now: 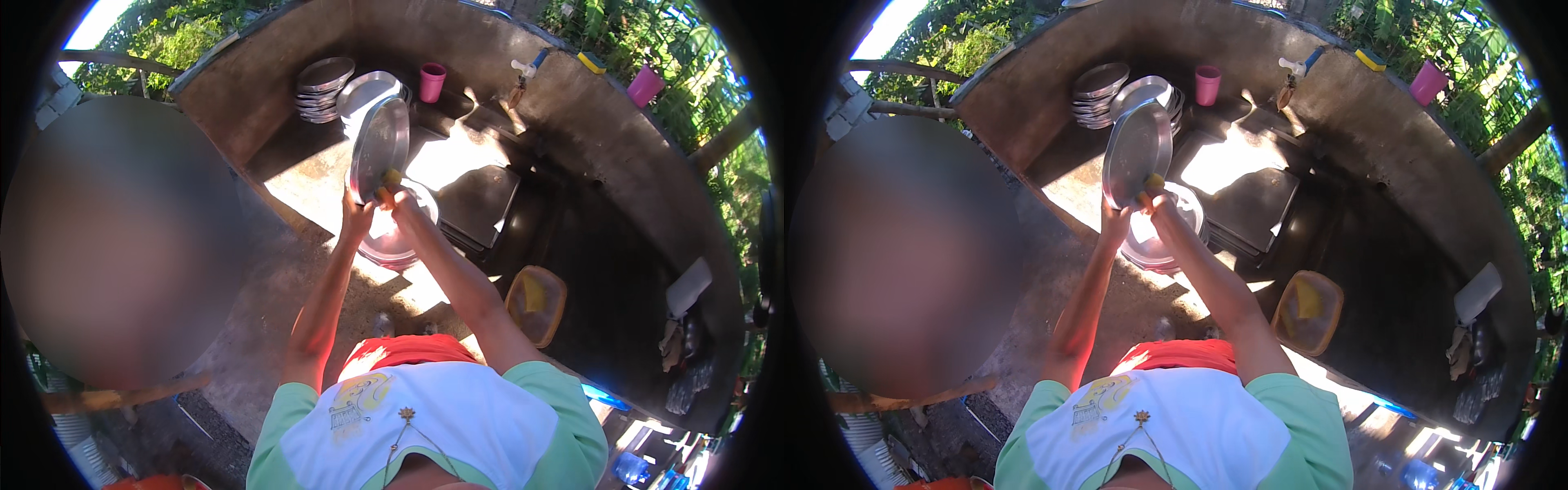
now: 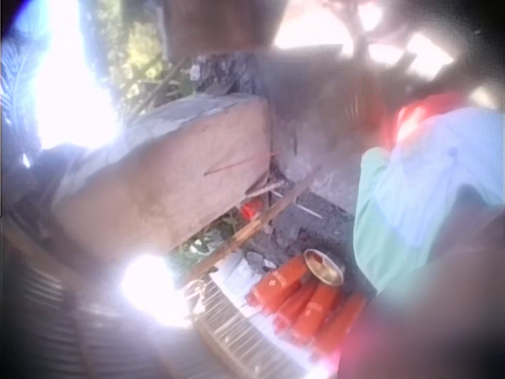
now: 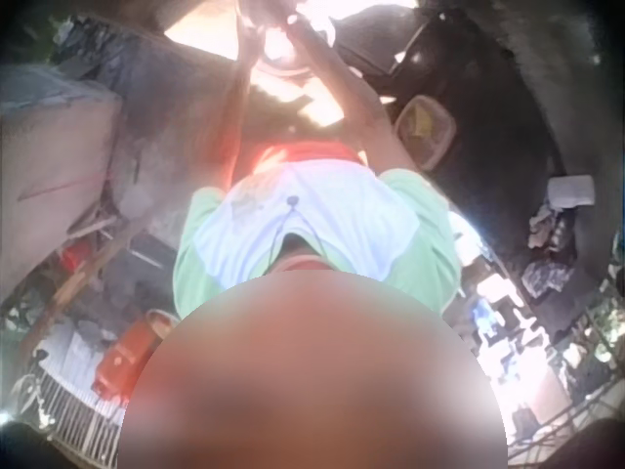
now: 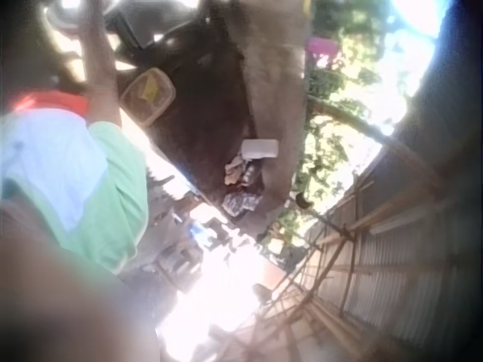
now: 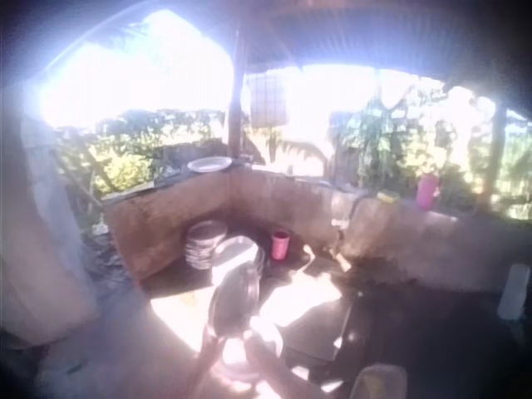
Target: The person scrubs multiple metal plates with a yellow sponge, rinses them under a running tap, and stacks the cleaned plates on the sink counter. The person repeats this process for several plates throughout the clip.
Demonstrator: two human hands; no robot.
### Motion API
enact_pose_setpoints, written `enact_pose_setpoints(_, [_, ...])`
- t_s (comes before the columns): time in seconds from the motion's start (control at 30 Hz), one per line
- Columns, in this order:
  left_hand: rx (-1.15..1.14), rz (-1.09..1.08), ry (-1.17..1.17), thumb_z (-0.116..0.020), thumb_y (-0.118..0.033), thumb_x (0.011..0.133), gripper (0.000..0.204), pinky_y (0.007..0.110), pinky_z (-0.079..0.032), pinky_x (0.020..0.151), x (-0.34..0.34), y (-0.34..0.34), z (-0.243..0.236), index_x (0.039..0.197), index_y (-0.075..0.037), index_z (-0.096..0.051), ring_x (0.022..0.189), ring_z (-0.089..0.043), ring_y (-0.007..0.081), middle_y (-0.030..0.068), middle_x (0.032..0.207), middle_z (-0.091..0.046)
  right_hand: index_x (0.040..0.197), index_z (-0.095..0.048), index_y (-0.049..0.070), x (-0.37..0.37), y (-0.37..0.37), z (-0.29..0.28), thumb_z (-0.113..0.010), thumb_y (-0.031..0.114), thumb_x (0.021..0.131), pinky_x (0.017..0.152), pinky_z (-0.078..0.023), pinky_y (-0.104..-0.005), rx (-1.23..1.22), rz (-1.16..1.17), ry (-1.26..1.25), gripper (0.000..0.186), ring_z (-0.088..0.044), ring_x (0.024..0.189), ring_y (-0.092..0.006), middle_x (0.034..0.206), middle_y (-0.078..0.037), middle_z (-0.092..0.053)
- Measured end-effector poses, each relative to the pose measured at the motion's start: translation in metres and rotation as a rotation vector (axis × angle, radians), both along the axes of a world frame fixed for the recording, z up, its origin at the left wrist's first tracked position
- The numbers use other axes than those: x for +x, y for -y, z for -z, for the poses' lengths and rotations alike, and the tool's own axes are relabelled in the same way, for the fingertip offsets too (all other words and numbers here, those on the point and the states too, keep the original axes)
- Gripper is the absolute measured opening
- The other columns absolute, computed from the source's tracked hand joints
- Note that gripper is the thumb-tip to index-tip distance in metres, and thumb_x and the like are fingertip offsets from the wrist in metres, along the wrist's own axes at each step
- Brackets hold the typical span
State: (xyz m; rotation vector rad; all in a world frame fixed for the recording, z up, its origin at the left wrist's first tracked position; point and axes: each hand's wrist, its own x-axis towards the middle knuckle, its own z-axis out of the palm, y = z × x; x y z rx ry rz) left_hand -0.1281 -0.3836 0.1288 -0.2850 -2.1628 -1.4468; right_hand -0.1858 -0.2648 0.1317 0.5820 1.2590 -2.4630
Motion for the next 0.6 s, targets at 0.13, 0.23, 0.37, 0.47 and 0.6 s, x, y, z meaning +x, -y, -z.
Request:
enact_pose_setpoints(0.13, [0.416, -0.316, 0.194, -0.053, 0.004, 0.075, 0.041, 0.031, -0.050, 0.078, -0.005, -0.030, 0.011, 0.115, 0.008, -0.041, 0.090, -0.058, 0.0215, 0.0163, 0.107, -0.052, 0.095, -0.052, 0.002, 0.037, 0.000, 0.010, -0.058, 0.016, 0.080, 0.053, -0.046, -0.0346, -0.158, -0.066, 0.102, 0.021, -0.056, 0.066, -0.0213, 0.081, -0.010, -0.056])
enact_pose_setpoints(0.23, [1.070, 0.128, 0.288, -0.063, -0.009, 0.080, 0.046, 0.032, -0.048, 0.076, 0.006, -0.039, 0.000, 0.116, 0.008, -0.041, 0.088, -0.058, 0.0230, 0.0158, 0.104, -0.054, 0.093, -0.051, 0.001, 0.022, -0.011, -0.014, -0.060, 0.010, 0.075, 0.051, -0.050, -0.0372, -0.200, -0.026, 0.022, 0.022, -0.058, 0.066, -0.0226, 0.080, -0.011, -0.056])
enact_pose_setpoints(0.37, [0.351, -0.058, 0.352, -0.074, -0.007, 0.068, 0.077, 0.033, -0.049, 0.084, 0.033, -0.008, -0.029, 0.127, 0.004, -0.026, 0.101, -0.055, 0.0256, 0.0183, 0.115, -0.050, 0.095, -0.050, 0.000, 0.008, -0.030, -0.041, -0.056, 0.001, 0.071, 0.051, -0.047, -0.0367, 0.136, 0.031, -0.053, 0.025, -0.056, 0.068, -0.0222, 0.083, -0.011, -0.054])
enact_pose_setpoints(0.47, [-0.620, -0.015, 0.223, -0.072, -0.003, 0.063, 0.087, 0.035, -0.042, 0.092, 0.047, 0.006, -0.040, 0.134, -0.002, -0.022, 0.110, -0.049, 0.0300, 0.0188, 0.132, -0.039, 0.096, -0.051, 0.003, 0.014, -0.036, -0.053, -0.060, 0.006, 0.073, 0.052, -0.044, -0.0304, 0.442, -0.177, -0.145, 0.024, -0.057, 0.070, -0.0176, 0.084, -0.008, -0.056])
enact_pose_setpoints(0.6, [-0.459, 0.317, 0.178, -0.060, 0.000, 0.071, 0.073, 0.035, -0.037, 0.096, 0.030, 0.006, -0.044, 0.136, -0.006, -0.027, 0.118, -0.042, 0.0307, 0.0168, 0.139, -0.030, 0.099, -0.050, 0.003, -0.031, -0.024, -0.063, -0.068, 0.029, 0.078, 0.048, -0.044, -0.0236, 0.038, -0.150, -0.605, 0.038, -0.051, 0.059, -0.0091, 0.075, -0.002, -0.053])
